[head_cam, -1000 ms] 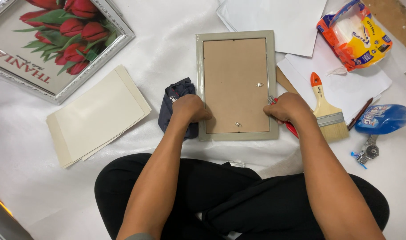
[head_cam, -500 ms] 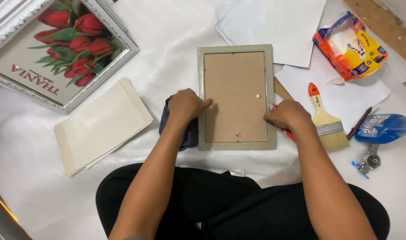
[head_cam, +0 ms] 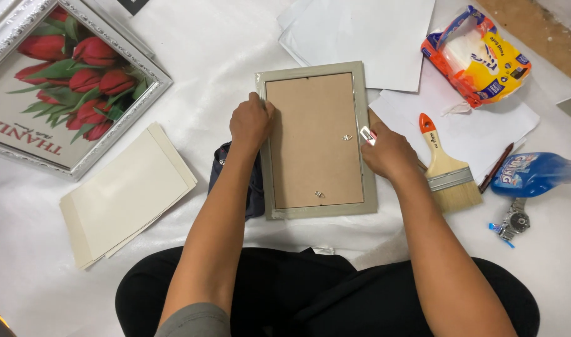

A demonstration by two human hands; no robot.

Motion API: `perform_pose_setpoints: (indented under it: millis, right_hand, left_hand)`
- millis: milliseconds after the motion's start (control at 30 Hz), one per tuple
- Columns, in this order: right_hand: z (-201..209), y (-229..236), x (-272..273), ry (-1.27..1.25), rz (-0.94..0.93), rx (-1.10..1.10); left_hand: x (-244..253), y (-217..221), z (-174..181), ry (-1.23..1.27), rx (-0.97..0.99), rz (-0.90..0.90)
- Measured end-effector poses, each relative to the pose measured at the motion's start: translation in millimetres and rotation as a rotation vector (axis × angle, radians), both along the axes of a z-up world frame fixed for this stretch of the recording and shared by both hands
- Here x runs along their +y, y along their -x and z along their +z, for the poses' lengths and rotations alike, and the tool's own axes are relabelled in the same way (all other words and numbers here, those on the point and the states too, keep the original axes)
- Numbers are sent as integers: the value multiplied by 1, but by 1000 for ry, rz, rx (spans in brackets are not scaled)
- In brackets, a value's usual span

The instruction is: The person picks up a picture frame, opens its back by releasing the metal clips with pliers, and removes the backing board and contents. They then brush the glass surface of the empty frame with a wide paintbrush, repeatedly sweeping the glass and frame edges.

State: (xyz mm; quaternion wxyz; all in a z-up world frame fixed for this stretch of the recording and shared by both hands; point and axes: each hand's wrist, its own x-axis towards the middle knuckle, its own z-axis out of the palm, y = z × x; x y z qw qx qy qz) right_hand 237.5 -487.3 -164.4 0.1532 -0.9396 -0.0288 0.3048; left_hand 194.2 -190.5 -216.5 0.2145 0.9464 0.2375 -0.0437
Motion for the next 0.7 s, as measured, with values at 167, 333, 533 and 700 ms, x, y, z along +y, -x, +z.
perform_pose_setpoints:
  millis: [167,333,533,700]
  right_hand:
    - [20,5,9,39,35,-72]
    - [18,7,11,61,63,-138]
    - [23,13,18,84,52,-171]
    - [15,10,17,137,40,-245]
  left_hand:
    - [-1,-4,-6,-106,47,1]
    - [-38,21,69,-215,88,-125]
    - [-48,77,74,-73,450,-385]
    - [-45,93,82,-13,415,-311]
